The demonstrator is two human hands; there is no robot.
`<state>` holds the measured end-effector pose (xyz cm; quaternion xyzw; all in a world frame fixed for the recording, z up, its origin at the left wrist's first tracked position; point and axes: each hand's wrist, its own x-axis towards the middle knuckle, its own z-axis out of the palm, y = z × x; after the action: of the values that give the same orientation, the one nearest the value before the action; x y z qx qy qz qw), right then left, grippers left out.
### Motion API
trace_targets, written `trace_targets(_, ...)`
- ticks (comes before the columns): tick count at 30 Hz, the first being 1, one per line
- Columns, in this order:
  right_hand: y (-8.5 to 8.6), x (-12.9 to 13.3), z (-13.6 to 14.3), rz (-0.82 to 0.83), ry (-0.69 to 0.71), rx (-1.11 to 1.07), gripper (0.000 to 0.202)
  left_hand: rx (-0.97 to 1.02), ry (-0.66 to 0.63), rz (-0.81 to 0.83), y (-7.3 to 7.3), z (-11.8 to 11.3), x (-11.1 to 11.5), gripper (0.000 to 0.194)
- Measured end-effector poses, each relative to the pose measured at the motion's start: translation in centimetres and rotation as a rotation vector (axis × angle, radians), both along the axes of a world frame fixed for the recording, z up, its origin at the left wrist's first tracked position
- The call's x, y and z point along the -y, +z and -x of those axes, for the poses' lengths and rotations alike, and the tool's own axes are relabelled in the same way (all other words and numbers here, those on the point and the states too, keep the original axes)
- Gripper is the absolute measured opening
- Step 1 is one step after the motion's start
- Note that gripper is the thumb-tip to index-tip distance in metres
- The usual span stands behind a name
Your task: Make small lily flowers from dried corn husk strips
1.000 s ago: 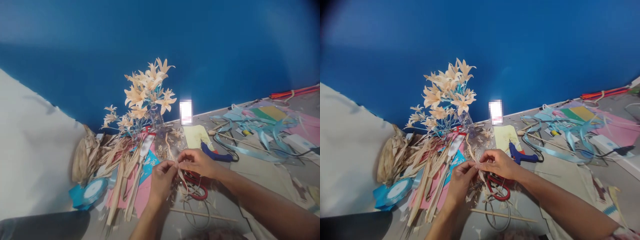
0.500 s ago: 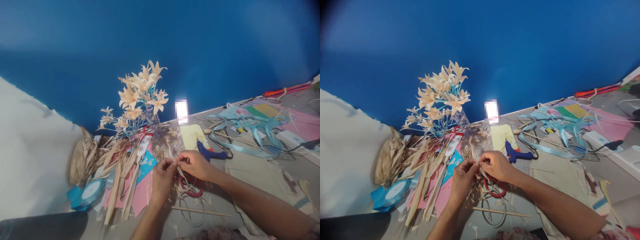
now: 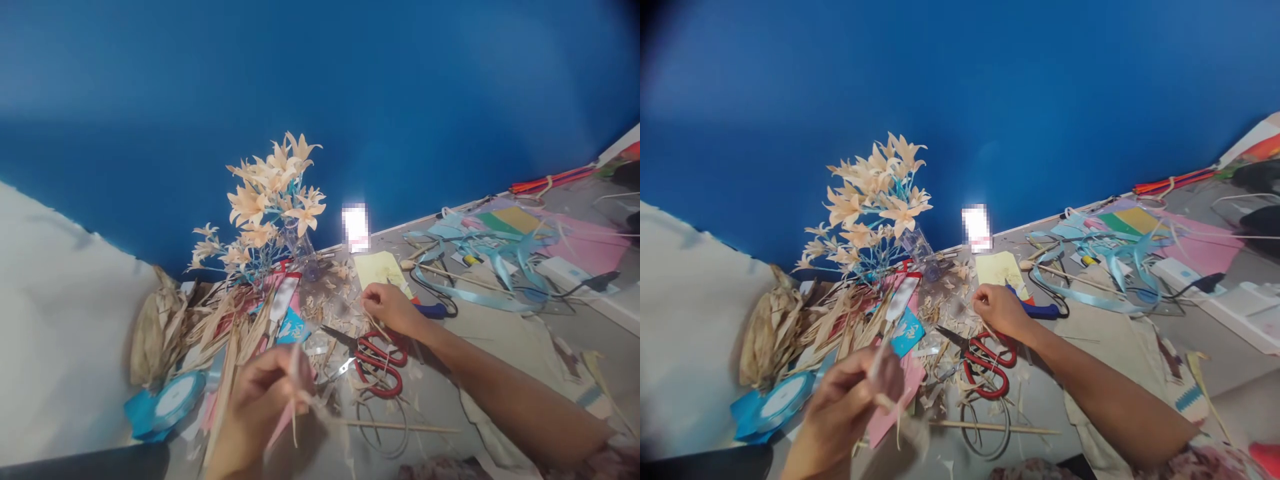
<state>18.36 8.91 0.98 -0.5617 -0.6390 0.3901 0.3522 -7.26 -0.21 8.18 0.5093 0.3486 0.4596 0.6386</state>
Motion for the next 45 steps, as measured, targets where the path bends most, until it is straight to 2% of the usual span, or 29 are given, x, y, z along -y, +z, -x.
trace_targets(2,-0.2,-0.5,-0.3,0.08,0.005,-0.114,0.01,0.031,0.119,0.025,0.5,3.0,0.1,0.033)
trace_targets(3,-0.3,-0.5,-0.3,0.126,0.024,-0.177,0.013,-0.016,0.162,0.04,0.5,4.1,-0.1,0.036)
trace_targets(5,-0.1,-0.2,0.1,0.223,0.097,-0.304,0.021,-0.301,0.317,0.096,-0.1,5.1,-0.7,0.033)
trace_targets(6,0.0,0.1,0.3,0.267,0.144,-0.363,0.025,-0.51,0.424,0.094,-0.6,4.9,-1.1,0.027)
trace_targets(7,0.2,0.4,0.6,0.306,0.19,-0.415,0.027,-0.658,0.608,0.045,-1.1,4.2,-1.4,0.026)
trace_targets(8,0.4,0.7,0.9,0.338,0.232,-0.453,0.028,-0.719,0.752,-0.022,-1.7,3.1,-1.6,0.032)
trace_targets(9,0.5,1.0,1.1,0.372,0.275,-0.491,0.029,-0.71,0.763,-0.056,-2.2,1.6,-1.7,0.034)
trace_targets(10,0.6,1.4,1.4,0.413,0.32,-0.537,0.028,-0.65,0.698,-0.025,-2.7,-0.1,-1.8,0.033)
trace_targets(12,0.6,1.9,1.7,0.508,0.425,-0.644,0.026,-0.454,0.4,0.104,-3.3,-3.4,-1.8,0.041)
trace_targets(15,0.4,2.5,1.9,0.639,0.567,-0.781,0.02,-0.269,0.196,0.137,-3.9,-6.7,-2.0,0.042)
trace_targets(18,0.4,2.7,1.9,0.648,0.601,-0.805,0.018,-0.218,0.195,0.169,-4.4,-7.5,-2.6,0.033)
trace_targets(24,0.9,3.0,1.8,0.633,0.658,-0.807,0.029,-0.209,0.292,0.172,-5.9,-6.8,-3.4,0.029)
trace_targets(27,0.4,3.1,1.9,0.629,0.617,-0.761,0.029,-0.157,0.315,0.186,-6.2,-6.9,-3.3,0.027)
trace_targets(34,-0.2,3.1,2.0,0.551,0.497,-0.62,0.026,0.088,0.244,0.34,-5.7,-7.6,-2.9,0.031)
trace_targets(41,-1.6,2.8,2.1,0.432,0.367,-0.496,0.031,0.162,0.296,0.333,-6.2,-7.3,-3.3,0.03)
trace_targets(45,-2.1,2.6,2.1,0.417,0.35,-0.495,0.035,0.174,0.306,0.354,-6.6,-7.0,-3.4,0.034)
